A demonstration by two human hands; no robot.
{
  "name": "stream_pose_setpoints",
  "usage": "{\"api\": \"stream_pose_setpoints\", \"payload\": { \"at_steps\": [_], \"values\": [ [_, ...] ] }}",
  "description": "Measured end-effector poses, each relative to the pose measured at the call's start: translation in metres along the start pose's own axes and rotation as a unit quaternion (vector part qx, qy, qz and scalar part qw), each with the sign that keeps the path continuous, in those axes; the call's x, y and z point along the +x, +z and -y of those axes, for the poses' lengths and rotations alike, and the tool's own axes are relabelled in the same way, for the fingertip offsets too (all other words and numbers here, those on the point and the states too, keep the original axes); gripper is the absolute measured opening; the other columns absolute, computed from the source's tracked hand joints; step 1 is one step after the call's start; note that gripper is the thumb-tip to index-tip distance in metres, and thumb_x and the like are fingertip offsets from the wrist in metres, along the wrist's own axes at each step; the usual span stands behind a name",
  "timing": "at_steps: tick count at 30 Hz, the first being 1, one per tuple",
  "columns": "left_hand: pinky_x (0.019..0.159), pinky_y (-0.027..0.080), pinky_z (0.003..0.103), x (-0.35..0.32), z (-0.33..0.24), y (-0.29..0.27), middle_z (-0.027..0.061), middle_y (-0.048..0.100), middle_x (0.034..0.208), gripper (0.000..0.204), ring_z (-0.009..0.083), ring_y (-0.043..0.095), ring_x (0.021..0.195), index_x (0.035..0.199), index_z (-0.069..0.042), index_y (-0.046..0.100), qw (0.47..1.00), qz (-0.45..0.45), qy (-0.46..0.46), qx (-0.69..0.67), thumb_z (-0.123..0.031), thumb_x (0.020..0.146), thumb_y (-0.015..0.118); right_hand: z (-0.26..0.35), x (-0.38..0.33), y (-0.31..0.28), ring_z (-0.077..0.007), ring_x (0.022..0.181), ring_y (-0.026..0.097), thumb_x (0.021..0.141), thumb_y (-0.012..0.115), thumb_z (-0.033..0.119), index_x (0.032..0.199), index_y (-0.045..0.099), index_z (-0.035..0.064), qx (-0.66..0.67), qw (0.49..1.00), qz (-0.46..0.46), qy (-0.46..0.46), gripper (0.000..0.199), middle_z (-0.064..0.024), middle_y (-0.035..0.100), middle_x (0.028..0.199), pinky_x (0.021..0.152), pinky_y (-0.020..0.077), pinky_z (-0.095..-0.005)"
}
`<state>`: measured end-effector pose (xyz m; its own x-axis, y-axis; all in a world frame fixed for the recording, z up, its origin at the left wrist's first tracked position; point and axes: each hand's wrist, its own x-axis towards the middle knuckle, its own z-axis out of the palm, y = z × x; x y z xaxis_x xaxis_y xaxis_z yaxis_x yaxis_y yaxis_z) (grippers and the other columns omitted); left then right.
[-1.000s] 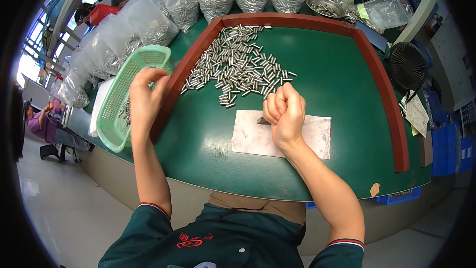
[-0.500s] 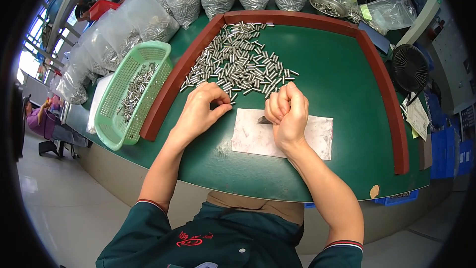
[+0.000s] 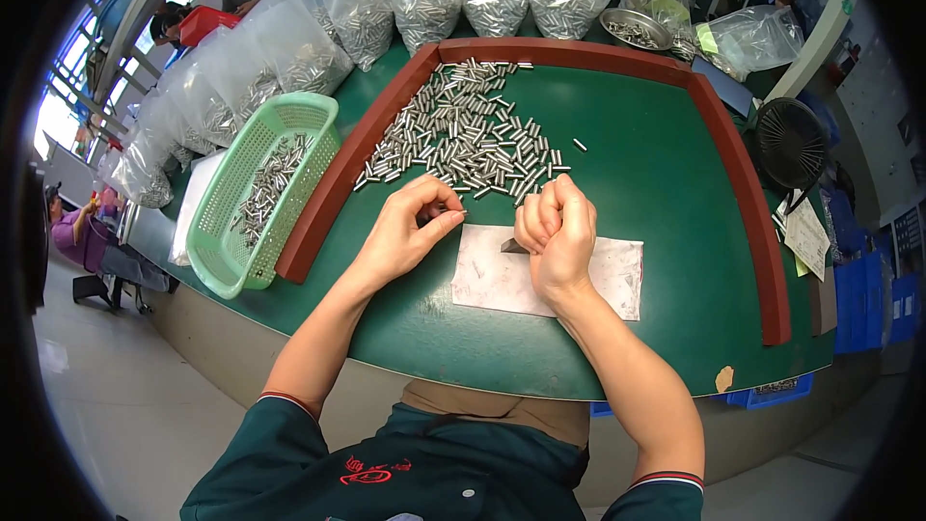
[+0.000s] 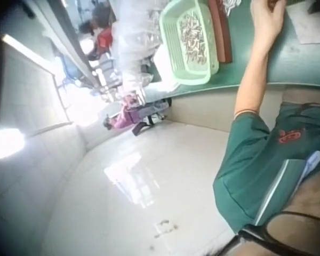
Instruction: Inspecting and sorting small metal pin-like components at a factory workbench using a manual probe.
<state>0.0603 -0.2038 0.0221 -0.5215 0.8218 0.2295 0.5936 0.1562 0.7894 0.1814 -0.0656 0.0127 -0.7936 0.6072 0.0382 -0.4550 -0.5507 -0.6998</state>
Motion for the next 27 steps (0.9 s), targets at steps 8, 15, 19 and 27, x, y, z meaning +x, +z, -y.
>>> {"api": "stream_pose_setpoints", "payload": {
  "at_steps": [8,15,19,27],
  "values": [
    [0.075,0.046,0.023,-0.001,-0.005,0.008,0.0041,0.060,0.091,0.013,0.0116,0.058,0.084,0.094,0.000,0.059,0.923,0.035,-0.089,-0.372,-0.004,0.082,0.057,0.000,0.001,0.000,-0.0081,0.037,0.016,0.091,0.033,0.025,0.051,0.025,0.0120,0.004,1.000,-0.002,0.003,0.043,0.0009,0.023,0.042,0.034,0.0161,-0.0236],
    [0.070,0.044,0.021,0.001,-0.003,0.011,0.0067,0.059,0.087,0.016,0.0090,0.053,0.072,0.099,-0.001,0.056,0.884,0.056,-0.138,-0.443,-0.010,0.086,0.054,0.000,-0.005,0.001,-0.0082,0.037,0.018,0.091,0.034,0.023,0.051,0.026,0.0094,0.003,0.999,0.044,-0.025,0.044,0.0004,0.024,0.042,0.036,0.0155,-0.0239],
    [0.068,0.044,0.021,-0.001,0.004,0.004,0.0051,0.057,0.083,0.019,0.0082,0.052,0.071,0.100,0.000,0.055,0.843,0.046,-0.160,-0.512,-0.013,0.087,0.053,-0.003,-0.011,0.011,-0.0089,0.039,0.018,0.091,0.034,0.025,0.050,0.027,0.0105,-0.066,0.994,0.084,-0.029,0.044,0.0007,0.023,0.042,0.038,0.0172,-0.0253],
    [0.072,0.044,0.022,0.004,0.010,0.007,0.0040,0.057,0.088,0.015,0.0082,0.052,0.074,0.097,-0.005,0.055,0.830,0.020,-0.139,-0.541,-0.012,0.085,0.056,-0.004,-0.013,0.009,-0.0088,0.039,0.017,0.092,0.031,0.027,0.049,0.027,0.0103,-0.080,0.991,0.095,-0.057,0.046,0.0008,0.024,0.042,0.038,0.0173,-0.0255]
  ]
}}
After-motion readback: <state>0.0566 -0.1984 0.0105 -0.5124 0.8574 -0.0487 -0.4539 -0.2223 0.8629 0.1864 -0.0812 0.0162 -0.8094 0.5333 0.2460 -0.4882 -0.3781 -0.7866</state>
